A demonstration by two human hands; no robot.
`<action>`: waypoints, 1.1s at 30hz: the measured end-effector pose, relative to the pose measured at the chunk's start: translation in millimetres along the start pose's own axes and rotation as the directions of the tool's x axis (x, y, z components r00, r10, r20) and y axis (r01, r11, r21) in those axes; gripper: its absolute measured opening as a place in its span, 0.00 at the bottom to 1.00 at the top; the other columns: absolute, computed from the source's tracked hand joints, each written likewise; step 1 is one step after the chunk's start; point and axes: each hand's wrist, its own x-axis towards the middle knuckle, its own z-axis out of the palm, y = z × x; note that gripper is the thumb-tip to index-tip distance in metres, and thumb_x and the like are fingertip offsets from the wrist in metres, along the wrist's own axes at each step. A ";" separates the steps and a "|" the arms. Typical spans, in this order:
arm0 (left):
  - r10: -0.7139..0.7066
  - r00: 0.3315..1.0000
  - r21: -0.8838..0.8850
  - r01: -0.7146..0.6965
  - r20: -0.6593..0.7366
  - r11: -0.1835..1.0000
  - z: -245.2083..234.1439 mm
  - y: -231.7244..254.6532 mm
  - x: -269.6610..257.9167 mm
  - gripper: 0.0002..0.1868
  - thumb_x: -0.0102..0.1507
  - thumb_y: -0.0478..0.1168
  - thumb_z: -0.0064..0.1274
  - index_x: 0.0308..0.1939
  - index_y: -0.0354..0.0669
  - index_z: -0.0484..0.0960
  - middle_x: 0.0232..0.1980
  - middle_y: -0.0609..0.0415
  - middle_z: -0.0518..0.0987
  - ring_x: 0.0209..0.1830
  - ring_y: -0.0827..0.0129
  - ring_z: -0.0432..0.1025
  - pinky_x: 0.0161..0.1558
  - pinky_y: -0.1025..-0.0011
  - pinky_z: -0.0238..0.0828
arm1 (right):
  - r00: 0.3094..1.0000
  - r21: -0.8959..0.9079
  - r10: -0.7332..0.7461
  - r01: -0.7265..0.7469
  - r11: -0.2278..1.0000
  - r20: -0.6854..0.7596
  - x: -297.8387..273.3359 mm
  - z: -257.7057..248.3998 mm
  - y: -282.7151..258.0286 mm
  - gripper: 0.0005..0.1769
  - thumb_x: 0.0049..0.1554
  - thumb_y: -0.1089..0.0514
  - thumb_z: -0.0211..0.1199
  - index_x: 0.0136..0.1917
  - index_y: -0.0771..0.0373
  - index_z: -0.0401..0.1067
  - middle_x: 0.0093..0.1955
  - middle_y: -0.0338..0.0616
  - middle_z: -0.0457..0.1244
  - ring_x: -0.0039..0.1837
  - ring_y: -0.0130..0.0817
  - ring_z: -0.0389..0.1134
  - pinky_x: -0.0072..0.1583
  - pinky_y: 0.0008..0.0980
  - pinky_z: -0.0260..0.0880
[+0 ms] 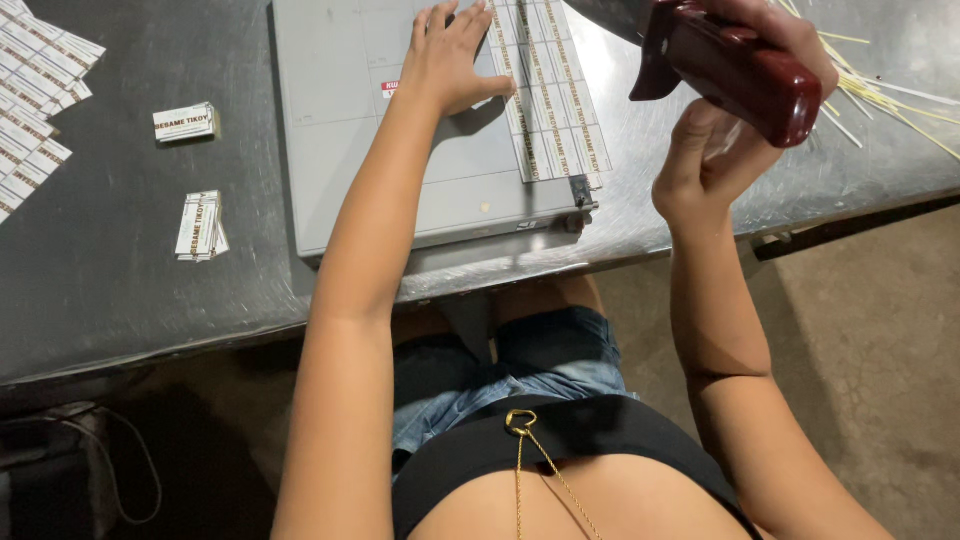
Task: The person uses a manual paper cutter to slice a large sheet of printed labels into smaller strips. They align the paper on the cutting board, press down the lever to cut, and then separate the cut strips. The process is repeated multiple times to produce a stack of individual label strips.
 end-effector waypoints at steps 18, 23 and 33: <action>-0.057 0.997 -0.023 0.058 0.059 0.998 -3.9 3.5 1.5 0.54 0.51 0.66 0.61 0.76 0.51 0.61 0.77 0.54 0.63 0.78 0.50 0.49 0.76 0.43 0.31 | 0.996 0.009 -0.088 0.088 0.996 -0.029 -5.8 9.6 -15.7 0.27 0.70 0.45 0.53 0.73 0.59 0.49 0.74 0.56 0.58 0.73 0.42 0.64 0.70 0.39 0.68; -0.047 0.998 -0.042 0.049 0.047 0.998 -4.7 3.2 0.7 0.53 0.52 0.65 0.61 0.77 0.52 0.61 0.77 0.53 0.64 0.77 0.49 0.51 0.75 0.43 0.32 | 0.995 0.009 -0.096 0.096 0.995 -0.024 -12.6 10.4 -15.8 0.26 0.70 0.46 0.52 0.73 0.58 0.49 0.74 0.57 0.57 0.74 0.41 0.63 0.69 0.38 0.70; -0.022 0.999 -0.063 0.024 0.038 0.998 -3.5 1.0 0.5 0.49 0.54 0.65 0.61 0.74 0.49 0.64 0.76 0.52 0.65 0.77 0.52 0.53 0.75 0.44 0.32 | 0.995 0.006 -0.094 0.094 0.996 -0.026 -28.4 10.1 -13.3 0.24 0.71 0.48 0.52 0.73 0.58 0.50 0.75 0.53 0.56 0.75 0.40 0.62 0.74 0.40 0.72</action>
